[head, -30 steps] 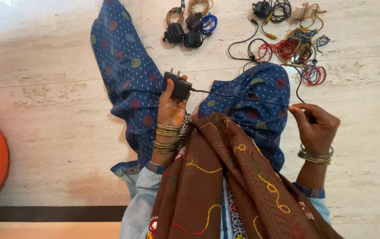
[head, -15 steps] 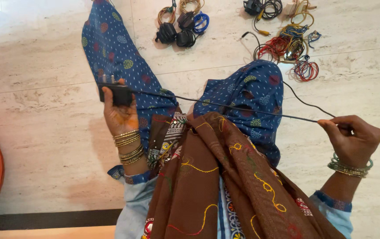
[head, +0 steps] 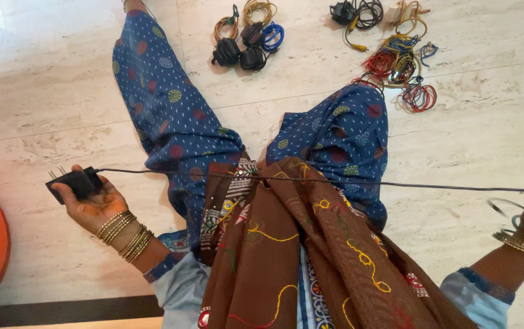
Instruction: The person sits on the floor and organizes a pile of tangled electrical cables and power adapters. They pick up individual cables, untangle them, and coil them neatly by hand, placing the finished bundles on the floor.
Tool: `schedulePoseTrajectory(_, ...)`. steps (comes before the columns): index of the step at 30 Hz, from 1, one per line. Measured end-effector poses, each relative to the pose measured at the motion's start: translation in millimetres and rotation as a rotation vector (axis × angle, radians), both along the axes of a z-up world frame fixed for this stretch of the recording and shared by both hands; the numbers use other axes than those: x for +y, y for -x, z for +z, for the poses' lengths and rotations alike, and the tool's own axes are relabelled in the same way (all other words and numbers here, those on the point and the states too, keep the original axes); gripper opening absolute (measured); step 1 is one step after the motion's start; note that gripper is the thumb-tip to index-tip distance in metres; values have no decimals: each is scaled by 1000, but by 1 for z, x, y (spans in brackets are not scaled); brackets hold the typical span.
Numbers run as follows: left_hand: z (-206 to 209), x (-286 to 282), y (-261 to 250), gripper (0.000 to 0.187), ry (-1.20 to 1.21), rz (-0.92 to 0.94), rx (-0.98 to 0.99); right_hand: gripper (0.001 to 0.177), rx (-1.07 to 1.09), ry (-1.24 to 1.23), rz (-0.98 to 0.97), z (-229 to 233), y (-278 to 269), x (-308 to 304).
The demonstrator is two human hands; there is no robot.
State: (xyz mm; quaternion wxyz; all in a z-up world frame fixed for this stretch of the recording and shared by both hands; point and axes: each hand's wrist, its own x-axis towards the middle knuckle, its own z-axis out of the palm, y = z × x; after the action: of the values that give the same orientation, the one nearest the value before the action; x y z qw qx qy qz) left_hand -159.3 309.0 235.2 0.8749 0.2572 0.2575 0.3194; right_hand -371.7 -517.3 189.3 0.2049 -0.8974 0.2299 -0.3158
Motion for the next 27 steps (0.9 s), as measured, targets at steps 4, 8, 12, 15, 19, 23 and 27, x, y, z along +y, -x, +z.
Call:
schedulePoseTrajectory(4, -8, 8, 7, 43, 23, -47, -30, 36, 35, 15, -64, -17, 10, -17)
schedulePoseTrajectory(8, -9, 6, 8, 44, -12, -68, -41, 35, 33, 38, -78, -22, -6, -17)
schedulePoseTrajectory(12, -2, -15, 3, 40, -43, -75, -43, 35, 36, 81, -67, -17, -16, -2)
schedulePoseTrajectory(15, 6, -51, -3, 36, -66, -213, -42, 34, 65, 75, -51, -9, -32, 17)
schedulePoseTrajectory(19, 23, -106, -15, 37, -249, -362, 38, 28, 91, 158, -9, 18, -55, 48)
schedulePoseTrajectory(23, 30, -169, -21, 31, -247, -589, 10, 14, -115, 272, 118, 57, -85, 94)
schedulePoseTrajectory(27, 27, -238, -13, 24, -167, -818, 26, 17, -318, -102, 288, 83, -131, 171)
